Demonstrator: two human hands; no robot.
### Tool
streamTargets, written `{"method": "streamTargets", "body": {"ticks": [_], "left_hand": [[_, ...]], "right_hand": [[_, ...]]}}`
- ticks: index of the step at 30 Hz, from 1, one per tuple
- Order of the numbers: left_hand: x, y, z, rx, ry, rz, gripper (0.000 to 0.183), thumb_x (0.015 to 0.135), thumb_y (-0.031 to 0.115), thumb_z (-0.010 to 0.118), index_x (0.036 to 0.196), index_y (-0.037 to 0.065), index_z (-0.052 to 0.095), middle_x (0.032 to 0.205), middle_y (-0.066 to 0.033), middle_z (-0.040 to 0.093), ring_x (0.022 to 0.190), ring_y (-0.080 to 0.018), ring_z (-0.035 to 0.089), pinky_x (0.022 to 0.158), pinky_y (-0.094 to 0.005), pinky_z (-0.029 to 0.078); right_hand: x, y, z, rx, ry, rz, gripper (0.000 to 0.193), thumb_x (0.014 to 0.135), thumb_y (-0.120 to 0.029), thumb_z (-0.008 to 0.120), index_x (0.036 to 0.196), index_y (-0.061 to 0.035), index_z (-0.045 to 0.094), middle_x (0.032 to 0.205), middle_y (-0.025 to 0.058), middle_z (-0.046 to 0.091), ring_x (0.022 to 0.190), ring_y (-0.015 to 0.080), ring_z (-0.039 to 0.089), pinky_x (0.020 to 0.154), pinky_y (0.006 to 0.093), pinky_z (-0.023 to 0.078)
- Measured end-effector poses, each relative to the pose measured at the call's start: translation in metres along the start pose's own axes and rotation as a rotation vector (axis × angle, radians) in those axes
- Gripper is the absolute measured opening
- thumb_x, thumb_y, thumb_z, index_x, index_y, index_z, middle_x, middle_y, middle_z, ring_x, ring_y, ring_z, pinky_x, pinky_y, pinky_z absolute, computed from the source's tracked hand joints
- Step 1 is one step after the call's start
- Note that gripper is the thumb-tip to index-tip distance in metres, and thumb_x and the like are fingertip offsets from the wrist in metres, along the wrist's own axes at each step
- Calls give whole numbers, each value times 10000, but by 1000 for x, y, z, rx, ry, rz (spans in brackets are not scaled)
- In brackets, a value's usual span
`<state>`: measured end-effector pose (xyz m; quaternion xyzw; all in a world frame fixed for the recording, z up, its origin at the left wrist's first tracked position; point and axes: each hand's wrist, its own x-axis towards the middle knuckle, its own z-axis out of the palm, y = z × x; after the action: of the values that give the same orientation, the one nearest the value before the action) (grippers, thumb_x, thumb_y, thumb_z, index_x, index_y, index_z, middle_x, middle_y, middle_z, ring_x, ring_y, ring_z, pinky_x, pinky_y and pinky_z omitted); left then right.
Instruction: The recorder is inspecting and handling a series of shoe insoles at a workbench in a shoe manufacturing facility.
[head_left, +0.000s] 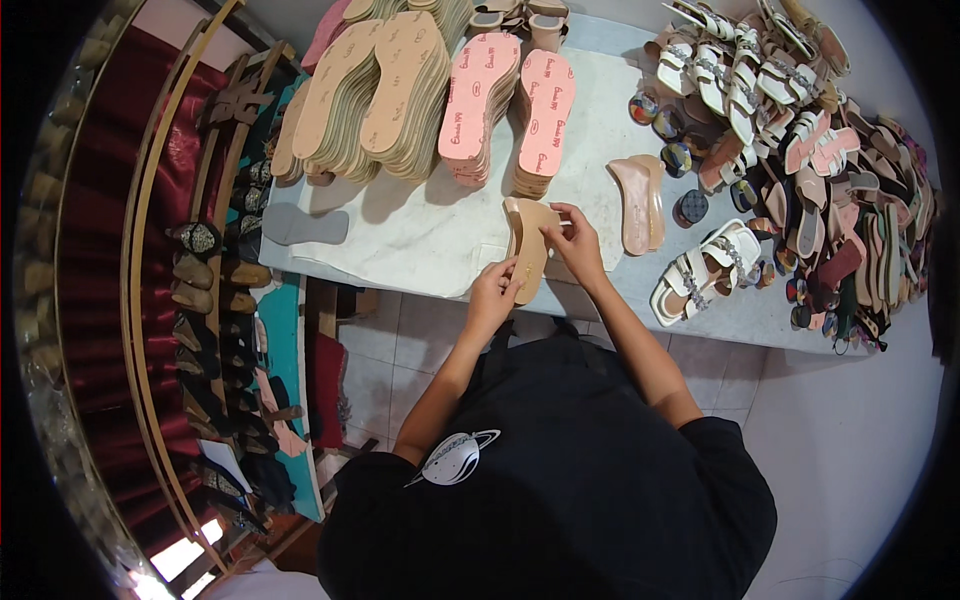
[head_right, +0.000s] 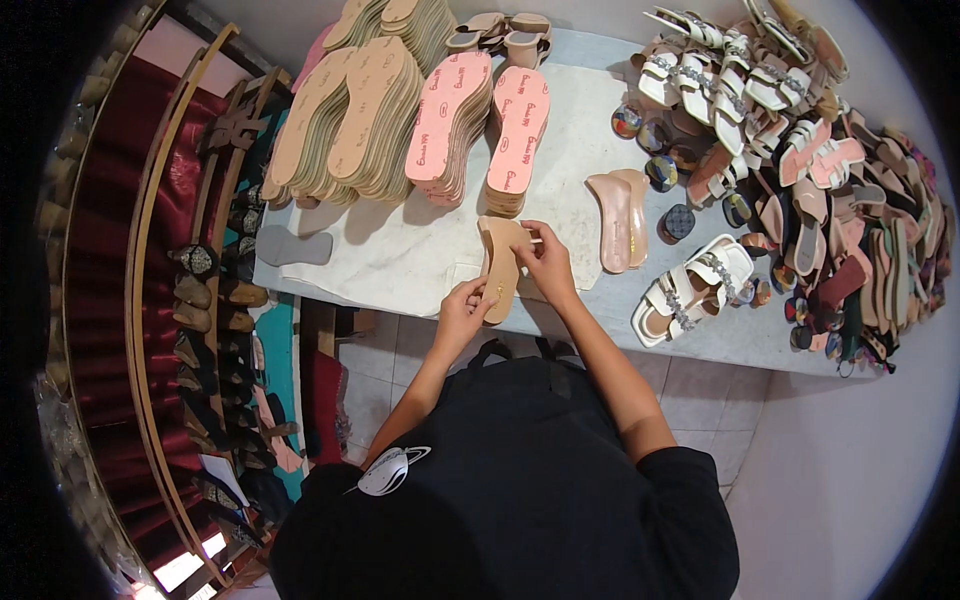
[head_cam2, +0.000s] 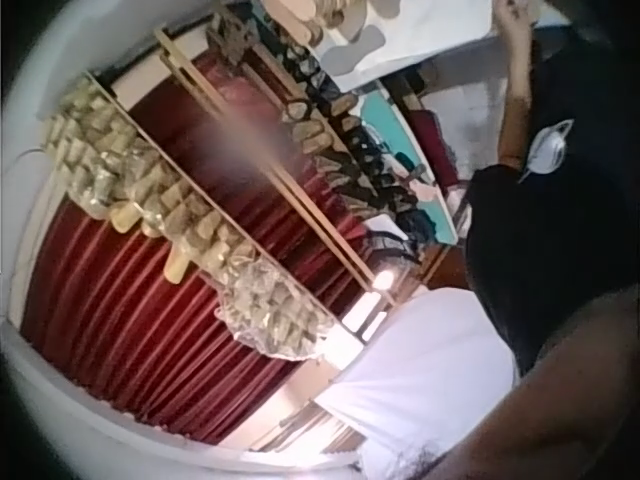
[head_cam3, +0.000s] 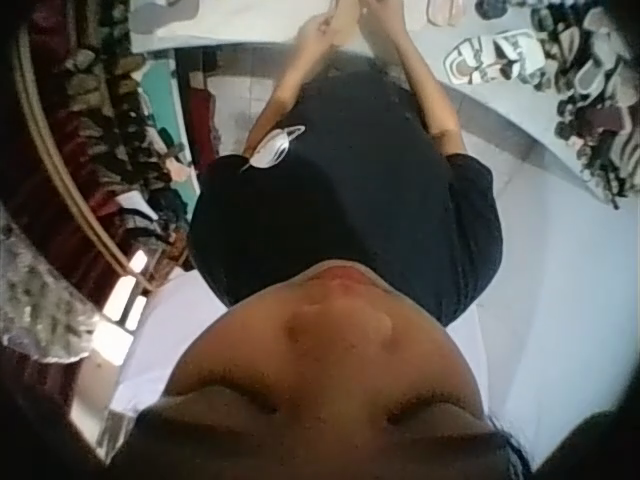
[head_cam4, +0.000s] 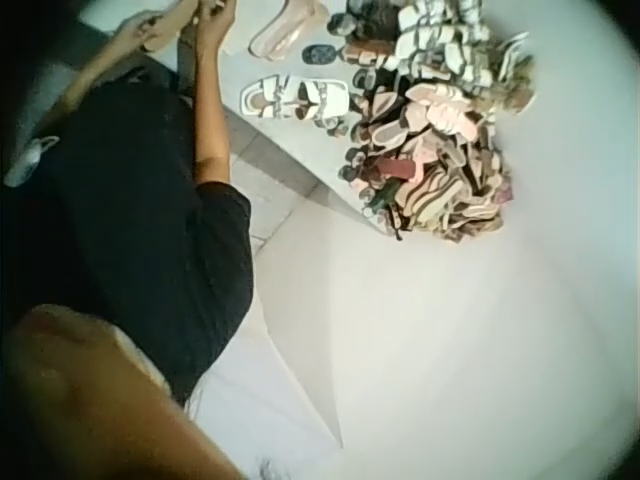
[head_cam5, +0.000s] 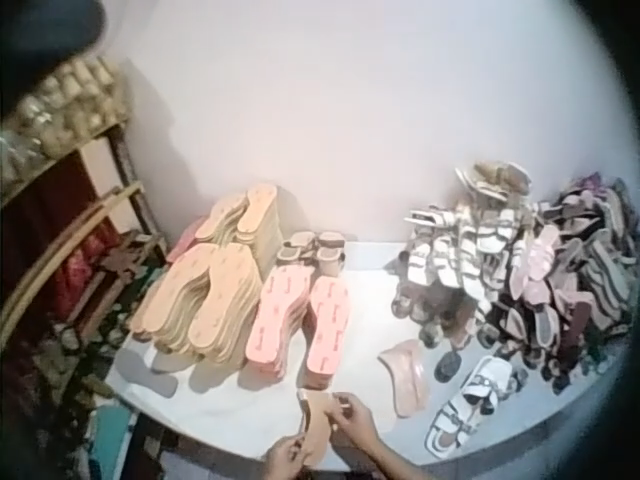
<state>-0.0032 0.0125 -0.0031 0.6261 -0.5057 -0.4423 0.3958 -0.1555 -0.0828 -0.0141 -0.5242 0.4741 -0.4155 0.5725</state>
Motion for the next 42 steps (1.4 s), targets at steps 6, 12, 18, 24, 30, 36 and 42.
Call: {"method": "streamTargets", "body": {"ticks": [6,12,18,24,30,36,42], "left_hand": [[2,-3,-5,-77,173,14,321,753,-30,649,1067,-27,587,922,-109,618,715,-107,618,624,-222,502],[7,-4,-7,-10,122,2,308,745,-19,662,1046,-22,595,884,-112,643,695,-106,623,626,-231,511],[8,-6,-7,87,112,43,308,739,6,675,1038,-6,603,879,-114,648,668,-121,626,621,-242,514],[8,-7,-7,200,117,67,322,724,12,685,1037,11,607,877,-107,643,642,-120,611,590,-248,503],[5,-7,-6,155,130,69,327,721,8,683,1039,18,605,906,-101,623,637,-117,598,573,-243,493],[3,-1,-6,257,139,68,373,698,31,700,1058,39,602,906,-100,597,650,-155,587,589,-263,477],[4,-6,-7,462,155,176,412,696,58,696,1093,73,590,946,-88,556,782,-211,571,628,-289,468]], "right_hand": [[6,-10,21,-247,173,-139,373,775,-42,650,1115,3,502,946,96,533,727,150,595,630,262,500],[13,-2,28,-244,187,-138,348,770,-28,643,1089,3,506,906,105,535,707,175,589,624,281,495],[14,-1,28,-287,206,-159,331,772,-30,640,1075,7,512,861,106,551,699,175,576,626,292,487],[14,5,28,-307,196,-149,344,783,-44,651,1091,-3,504,856,72,563,734,137,561,668,265,483],[13,1,26,-344,173,-142,331,764,-35,646,1067,11,520,847,106,561,700,179,539,662,291,463],[14,10,22,-372,156,-159,296,760,-52,653,1032,4,550,877,115,581,742,212,562,692,312,468],[11,12,22,-376,147,-169,285,760,-58,650,1027,-1,570,905,126,587,812,246,567,735,329,469]]}}
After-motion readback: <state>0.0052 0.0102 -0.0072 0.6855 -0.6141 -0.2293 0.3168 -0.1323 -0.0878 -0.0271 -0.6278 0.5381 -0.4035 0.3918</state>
